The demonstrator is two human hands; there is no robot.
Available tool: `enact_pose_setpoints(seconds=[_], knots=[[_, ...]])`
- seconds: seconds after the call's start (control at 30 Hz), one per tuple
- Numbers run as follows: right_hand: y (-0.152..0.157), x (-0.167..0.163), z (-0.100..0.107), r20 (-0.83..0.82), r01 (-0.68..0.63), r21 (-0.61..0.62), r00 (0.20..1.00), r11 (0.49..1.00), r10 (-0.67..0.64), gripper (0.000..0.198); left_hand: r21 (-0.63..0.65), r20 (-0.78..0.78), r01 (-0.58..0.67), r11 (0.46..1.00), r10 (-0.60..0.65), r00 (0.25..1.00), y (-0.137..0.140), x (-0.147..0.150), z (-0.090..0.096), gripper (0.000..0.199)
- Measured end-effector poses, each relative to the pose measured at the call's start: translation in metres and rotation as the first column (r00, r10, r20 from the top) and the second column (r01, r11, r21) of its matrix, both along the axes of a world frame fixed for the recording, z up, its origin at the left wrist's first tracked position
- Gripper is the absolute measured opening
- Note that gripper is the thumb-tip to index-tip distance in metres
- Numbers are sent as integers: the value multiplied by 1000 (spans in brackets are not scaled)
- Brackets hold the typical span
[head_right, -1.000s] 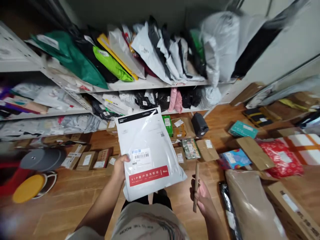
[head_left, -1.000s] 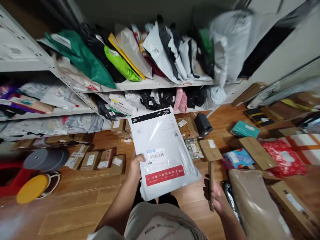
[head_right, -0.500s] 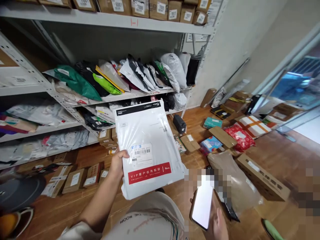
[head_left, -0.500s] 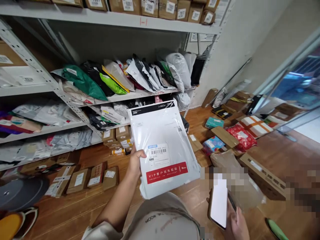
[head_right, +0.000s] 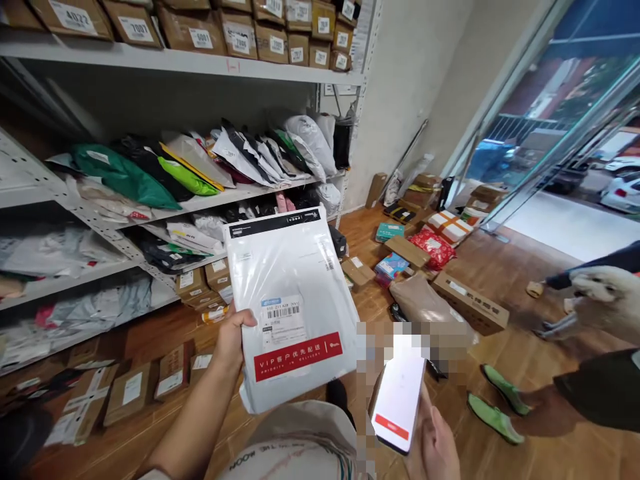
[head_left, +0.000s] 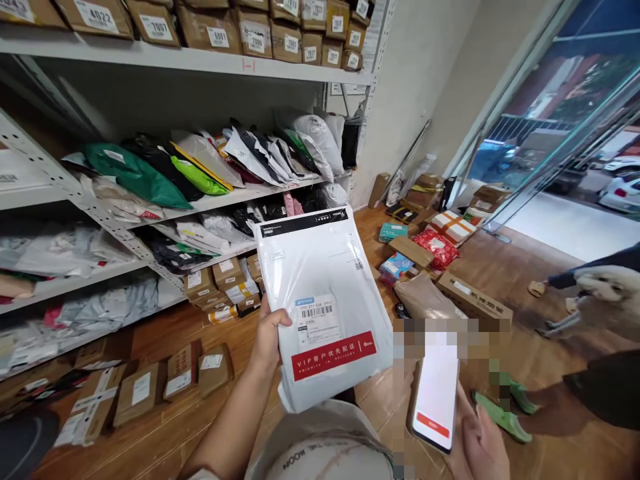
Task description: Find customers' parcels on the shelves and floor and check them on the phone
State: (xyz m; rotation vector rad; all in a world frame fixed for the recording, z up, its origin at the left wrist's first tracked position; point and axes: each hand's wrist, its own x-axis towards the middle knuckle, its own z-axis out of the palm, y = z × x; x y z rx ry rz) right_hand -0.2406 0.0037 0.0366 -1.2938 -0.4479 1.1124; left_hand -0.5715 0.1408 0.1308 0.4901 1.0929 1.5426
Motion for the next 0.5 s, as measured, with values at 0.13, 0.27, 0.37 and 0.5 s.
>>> enact_pose_setpoints(seconds=[0.13, 0.27, 0.37, 0.5], knots=[[4, -30, 45, -122, 23, 15, 992, 1000, -21, 43, -3, -30, 3, 1000, -3, 1000, -10, 6, 3, 71], [15, -35, 65, -215, -10, 15, 977, 1000, 13, 42, -47, -83, -4, 999, 0, 997, -14, 21, 1, 71], [21, -21, 63, -304, 0, -13, 953, 1000, -4, 43, -68, -118, 0, 998, -8, 993, -12, 40, -3, 66], [24, 16, 52, -344, -24, -46, 939, 999, 7, 38, -41, -165, -4, 999, -3, 986, -8, 73, -12, 59]])
